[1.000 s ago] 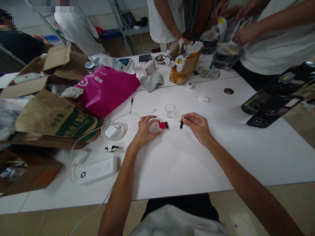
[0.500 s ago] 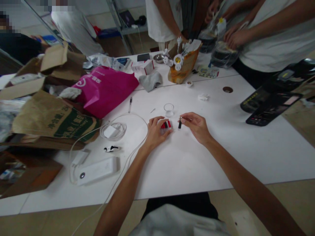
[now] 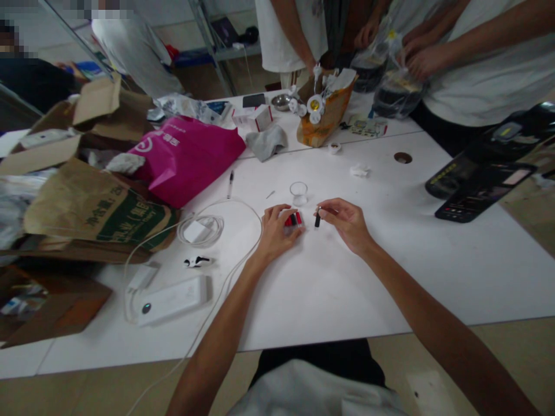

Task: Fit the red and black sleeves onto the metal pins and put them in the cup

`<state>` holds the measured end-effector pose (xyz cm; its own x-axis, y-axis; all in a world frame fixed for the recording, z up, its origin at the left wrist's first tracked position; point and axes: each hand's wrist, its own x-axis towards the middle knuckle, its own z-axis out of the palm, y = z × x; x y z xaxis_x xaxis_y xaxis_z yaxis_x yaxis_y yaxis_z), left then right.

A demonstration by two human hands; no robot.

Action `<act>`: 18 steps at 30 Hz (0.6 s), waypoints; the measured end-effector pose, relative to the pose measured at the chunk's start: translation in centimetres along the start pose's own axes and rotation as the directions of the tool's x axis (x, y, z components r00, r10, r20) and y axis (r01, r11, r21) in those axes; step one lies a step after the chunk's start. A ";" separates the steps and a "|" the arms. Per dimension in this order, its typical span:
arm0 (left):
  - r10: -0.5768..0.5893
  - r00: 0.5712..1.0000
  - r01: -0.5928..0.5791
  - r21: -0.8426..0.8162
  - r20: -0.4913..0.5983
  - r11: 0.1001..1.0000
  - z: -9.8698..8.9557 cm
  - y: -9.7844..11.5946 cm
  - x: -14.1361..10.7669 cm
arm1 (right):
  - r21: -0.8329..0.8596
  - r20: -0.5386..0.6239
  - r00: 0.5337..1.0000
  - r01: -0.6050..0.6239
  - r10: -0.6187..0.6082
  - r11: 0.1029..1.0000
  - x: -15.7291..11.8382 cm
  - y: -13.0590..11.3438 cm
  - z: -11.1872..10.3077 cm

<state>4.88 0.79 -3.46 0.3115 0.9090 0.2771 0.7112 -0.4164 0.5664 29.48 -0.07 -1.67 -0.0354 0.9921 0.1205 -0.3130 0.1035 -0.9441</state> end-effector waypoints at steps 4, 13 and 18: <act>0.010 1.000 -0.009 0.014 -0.007 1.000 0.0 0.0 0.0 | -0.004 -0.001 1.000 0.002 -0.002 1.000 0.0 0.1 0.0; 0.002 1.000 -0.001 0.030 -0.022 1.000 0.3 -0.2 0.0 | -0.020 0.002 1.000 -0.006 0.006 1.000 0.1 0.3 0.0; 0.003 1.000 -0.003 0.041 -0.008 0.999 0.2 -0.1 0.0 | -0.019 -0.004 1.000 0.004 -0.005 1.000 0.1 0.3 0.1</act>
<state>4.93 0.83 -3.73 0.3085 0.9074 0.2855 0.7357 -0.4178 0.5331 29.31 0.03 -1.95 -0.0299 0.9919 0.1234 -0.2953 0.1092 -0.9492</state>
